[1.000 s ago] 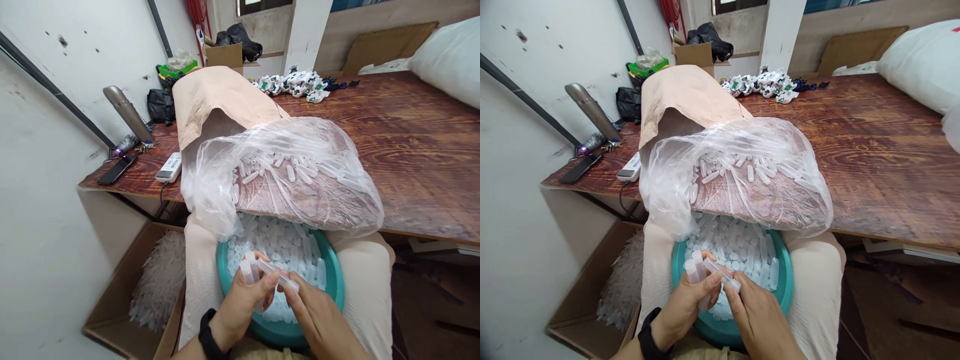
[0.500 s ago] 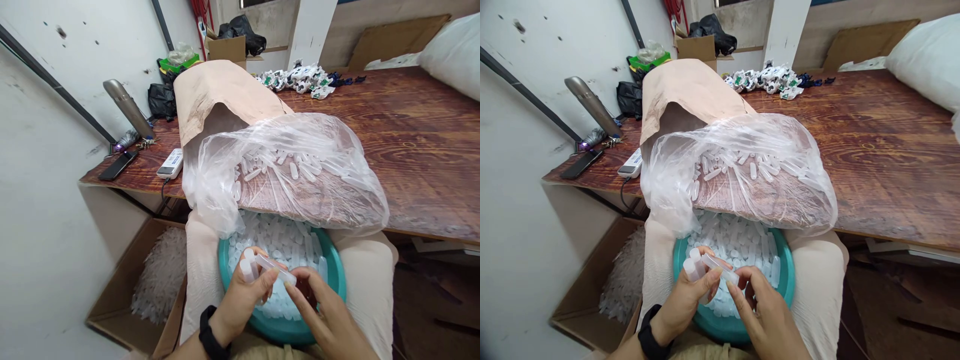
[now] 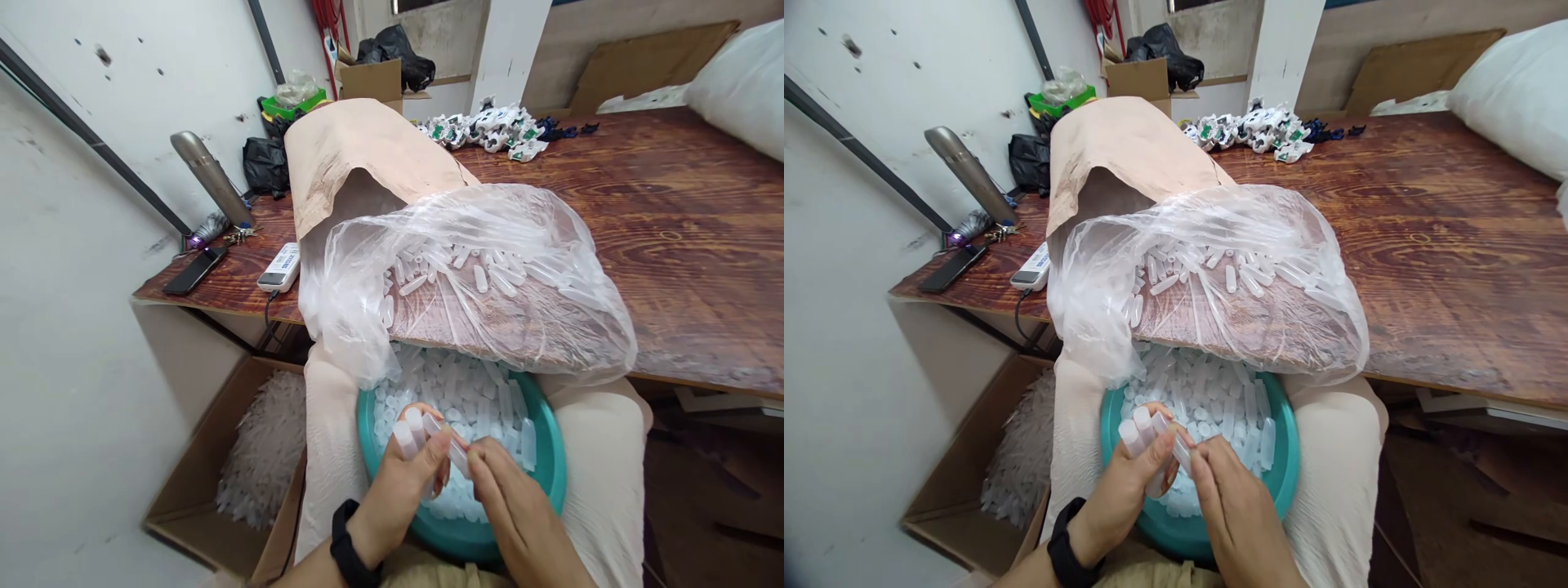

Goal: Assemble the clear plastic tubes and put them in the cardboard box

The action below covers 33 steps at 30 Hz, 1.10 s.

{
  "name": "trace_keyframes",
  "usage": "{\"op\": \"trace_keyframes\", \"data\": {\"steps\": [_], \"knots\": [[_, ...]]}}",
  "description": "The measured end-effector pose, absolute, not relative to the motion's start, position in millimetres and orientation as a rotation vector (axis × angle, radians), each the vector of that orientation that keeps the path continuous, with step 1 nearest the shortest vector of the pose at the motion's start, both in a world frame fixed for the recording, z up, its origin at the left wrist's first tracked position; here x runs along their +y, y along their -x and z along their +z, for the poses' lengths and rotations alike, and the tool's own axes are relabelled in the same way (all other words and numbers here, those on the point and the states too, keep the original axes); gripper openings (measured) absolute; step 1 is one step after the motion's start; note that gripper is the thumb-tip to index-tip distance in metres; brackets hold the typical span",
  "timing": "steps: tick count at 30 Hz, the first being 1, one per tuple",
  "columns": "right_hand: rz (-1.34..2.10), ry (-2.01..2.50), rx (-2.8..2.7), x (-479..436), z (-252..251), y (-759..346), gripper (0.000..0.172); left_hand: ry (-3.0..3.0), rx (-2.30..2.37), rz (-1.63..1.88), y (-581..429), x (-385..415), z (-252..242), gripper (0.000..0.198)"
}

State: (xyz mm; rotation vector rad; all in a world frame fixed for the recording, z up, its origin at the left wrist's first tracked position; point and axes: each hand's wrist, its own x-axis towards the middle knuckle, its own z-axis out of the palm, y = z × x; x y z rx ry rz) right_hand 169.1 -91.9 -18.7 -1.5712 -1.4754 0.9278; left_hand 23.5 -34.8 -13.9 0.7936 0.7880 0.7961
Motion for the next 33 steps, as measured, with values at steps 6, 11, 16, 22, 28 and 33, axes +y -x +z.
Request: {"op": "trace_keyframes", "data": {"steps": [6,11,16,22,28,33], "knots": [[0.944,1.552,-1.484,-91,-18,-167,0.035,-0.712,0.900,0.843,-24,-37,-14,0.044],[0.666,1.614,-1.662,-93,-27,-166,0.029,-0.645,0.907,0.875,-27,-33,-13,0.047],[1.116,1.541,-1.417,-93,-31,-156,0.047,-0.649,0.892,0.849,-30,-33,-12,0.048],[1.373,1.483,-1.555,-77,-20,-176,0.047,-0.692,1.009,0.997,7,-8,8,0.045],[0.931,1.728,-2.001,-62,-38,-204,0.026,-0.783,1.678,1.601,133,55,3,0.036],[0.761,1.707,-2.131,-55,-56,-205,0.020,-0.918,2.045,1.654,198,64,-23,0.050]]}}
